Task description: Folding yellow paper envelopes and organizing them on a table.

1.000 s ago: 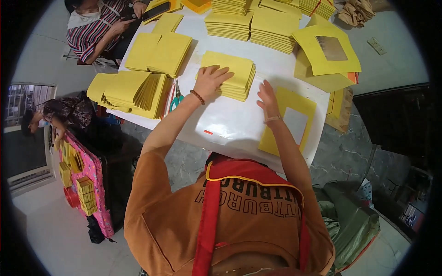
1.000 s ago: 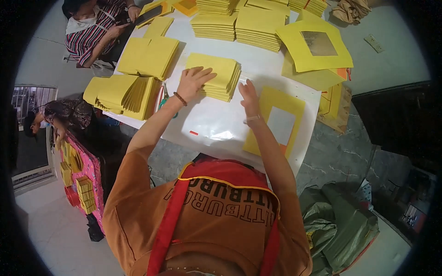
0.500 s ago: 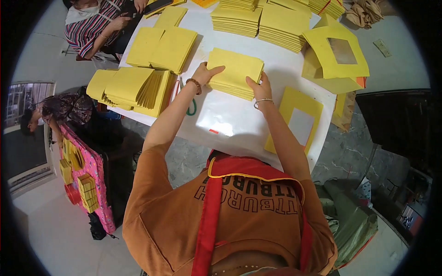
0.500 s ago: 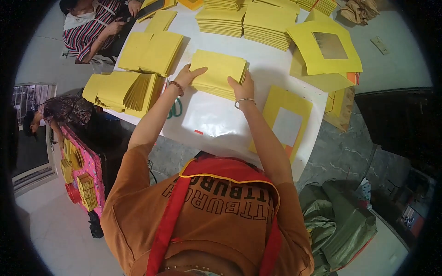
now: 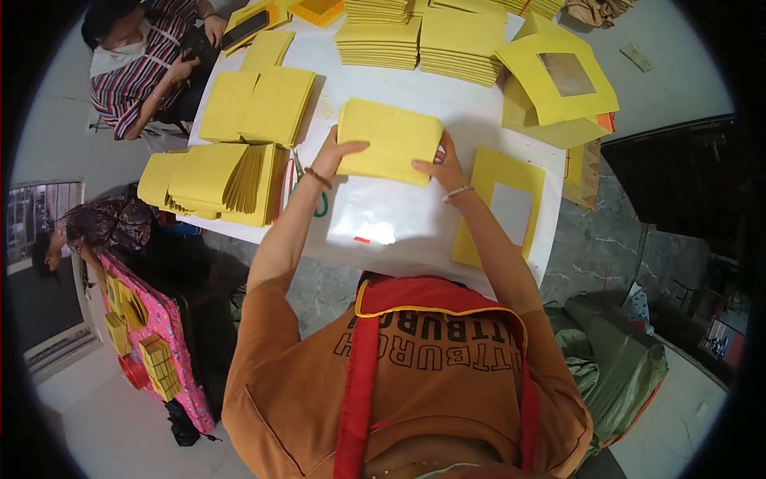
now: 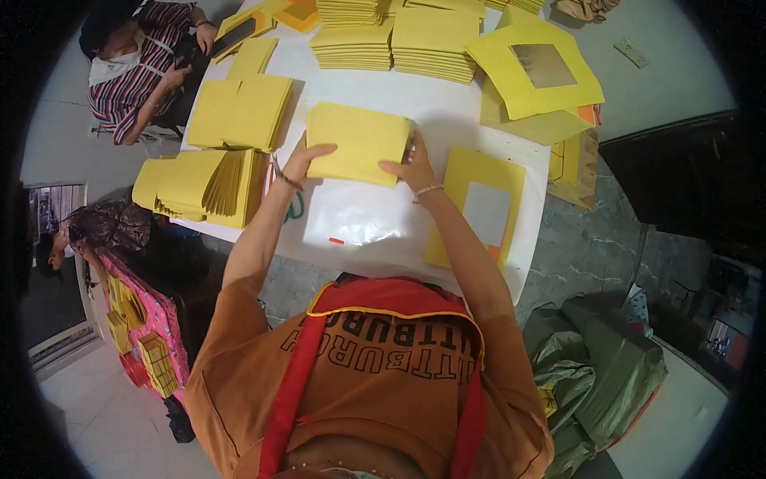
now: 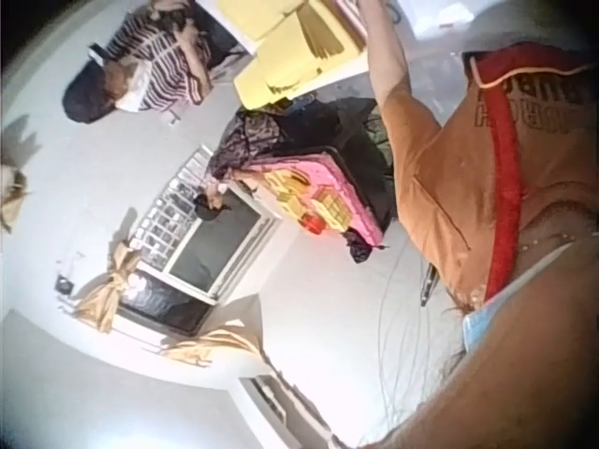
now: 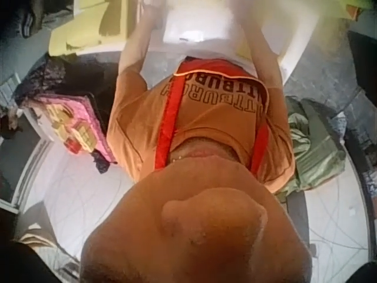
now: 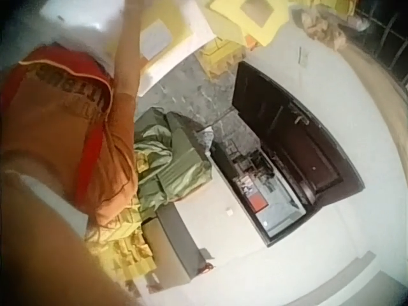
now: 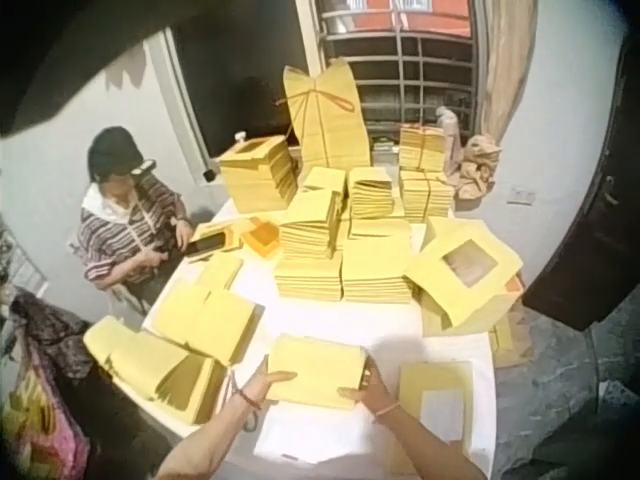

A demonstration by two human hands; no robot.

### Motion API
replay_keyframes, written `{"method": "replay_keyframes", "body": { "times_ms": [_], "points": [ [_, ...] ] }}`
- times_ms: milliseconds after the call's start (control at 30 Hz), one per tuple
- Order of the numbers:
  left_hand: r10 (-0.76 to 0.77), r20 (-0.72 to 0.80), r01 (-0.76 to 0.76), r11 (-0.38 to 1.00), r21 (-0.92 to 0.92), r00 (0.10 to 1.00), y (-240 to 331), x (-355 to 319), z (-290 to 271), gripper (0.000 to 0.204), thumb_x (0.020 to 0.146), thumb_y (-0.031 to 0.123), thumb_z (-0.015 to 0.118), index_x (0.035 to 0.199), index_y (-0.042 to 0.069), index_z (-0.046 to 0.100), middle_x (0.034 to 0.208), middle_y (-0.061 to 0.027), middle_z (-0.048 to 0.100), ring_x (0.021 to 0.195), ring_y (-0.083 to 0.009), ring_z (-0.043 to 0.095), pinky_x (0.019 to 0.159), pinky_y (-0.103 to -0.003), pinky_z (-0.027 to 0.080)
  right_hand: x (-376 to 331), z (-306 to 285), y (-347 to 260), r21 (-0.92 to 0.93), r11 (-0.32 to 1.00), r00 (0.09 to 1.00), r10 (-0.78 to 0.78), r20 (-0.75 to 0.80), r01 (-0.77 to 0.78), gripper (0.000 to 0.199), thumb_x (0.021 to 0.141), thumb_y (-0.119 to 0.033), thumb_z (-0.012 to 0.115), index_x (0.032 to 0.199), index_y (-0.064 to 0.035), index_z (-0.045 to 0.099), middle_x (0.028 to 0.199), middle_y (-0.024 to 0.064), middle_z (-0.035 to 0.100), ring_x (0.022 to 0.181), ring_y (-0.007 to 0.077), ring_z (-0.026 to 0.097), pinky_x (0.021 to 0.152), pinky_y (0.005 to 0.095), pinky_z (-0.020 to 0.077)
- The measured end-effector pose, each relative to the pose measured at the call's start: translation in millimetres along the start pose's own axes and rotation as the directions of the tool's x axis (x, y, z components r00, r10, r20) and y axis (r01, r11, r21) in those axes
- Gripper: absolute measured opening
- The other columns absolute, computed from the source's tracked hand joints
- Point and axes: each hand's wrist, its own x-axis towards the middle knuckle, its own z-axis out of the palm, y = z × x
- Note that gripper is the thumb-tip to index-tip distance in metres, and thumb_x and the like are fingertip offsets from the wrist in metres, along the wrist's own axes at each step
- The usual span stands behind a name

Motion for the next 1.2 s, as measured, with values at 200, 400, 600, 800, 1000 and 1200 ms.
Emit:
{"method": "replay_keyframes", "body": {
  "times_ms": [200,400,600,800,1000,1200],
  "points": [
    [0.338,0.075,-0.337,0.941,-0.026,0.938,6,-16,20,0.098,0.065,0.008,0.075,0.137,0.001,0.009,0.127,-0.0116,0.038,0.118,-0.0223,0.040,0.097,-0.036,0.036,-19,-19,-38,-0.097,0.973,0.966,-0.189,0.177,0.208,0.130,0.055,-0.014,0.082,0.139,-0.0100,-0.017,0.132,0.0137,0.039,0.121,0.0258,0.038,0.099,0.0373,0.0331],
    [0.272,0.269,-0.377,0.524,0.764,0.924,-62,4,-20,0.130,0.053,0.045,0.082,0.140,0.004,-0.004,0.141,-0.0185,0.022,0.133,-0.0257,0.017,0.106,-0.042,0.010,-12,-33,-14,-0.349,0.889,0.931,-0.186,0.315,0.296,0.131,0.048,-0.017,0.086,0.140,-0.0033,-0.006,0.140,0.0104,0.028,0.129,0.0213,0.026,0.105,0.0348,0.0250],
    [0.156,0.321,-0.357,0.382,0.853,0.934,-60,8,-20,0.098,0.058,0.054,0.075,0.134,0.009,0.033,0.136,-0.0134,0.036,0.132,-0.0277,0.017,0.105,-0.043,0.005,-3,-39,-7,-0.400,0.889,0.955,-0.115,0.274,0.222,0.129,0.048,-0.016,0.086,0.140,-0.0021,-0.003,0.137,0.0117,0.033,0.125,0.0217,0.032,0.105,0.0338,0.0261],
    [0.223,0.320,-0.371,0.249,0.895,0.921,-50,5,-7,0.114,0.053,0.044,0.080,0.139,0.006,0.016,0.132,-0.0218,0.034,0.125,-0.0286,0.030,0.104,-0.045,0.011,6,-28,2,-0.354,0.912,0.974,-0.163,0.158,0.210,0.106,0.057,-0.012,0.082,0.137,-0.0035,0.013,0.126,0.0104,0.045,0.113,0.0203,0.047,0.094,0.0314,0.0399],
    [0.376,-0.002,-0.363,0.893,-0.267,0.926,-12,-16,14,0.124,0.058,0.023,0.081,0.140,0.020,-0.011,0.132,-0.0117,0.036,0.120,-0.0271,0.039,0.100,-0.041,0.032,-15,-23,-12,0.121,0.986,0.979,0.089,0.182,-0.112,0.053,0.070,0.000,0.069,0.118,-0.0058,0.046,0.110,0.0025,0.055,0.102,0.0156,0.053,0.086,0.0293,0.0456],
    [0.439,-0.055,-0.359,0.649,-0.671,0.897,-17,-19,54,0.119,0.063,0.020,0.079,0.139,0.017,-0.012,0.137,-0.0137,0.030,0.128,-0.0256,0.030,0.103,-0.040,0.028,-22,3,16,0.519,0.819,0.966,0.162,0.200,-0.245,0.047,0.073,0.002,0.063,0.117,-0.0093,0.049,0.110,0.0002,0.054,0.102,0.0153,0.052,0.086,0.0287,0.0450]
  ]
}}
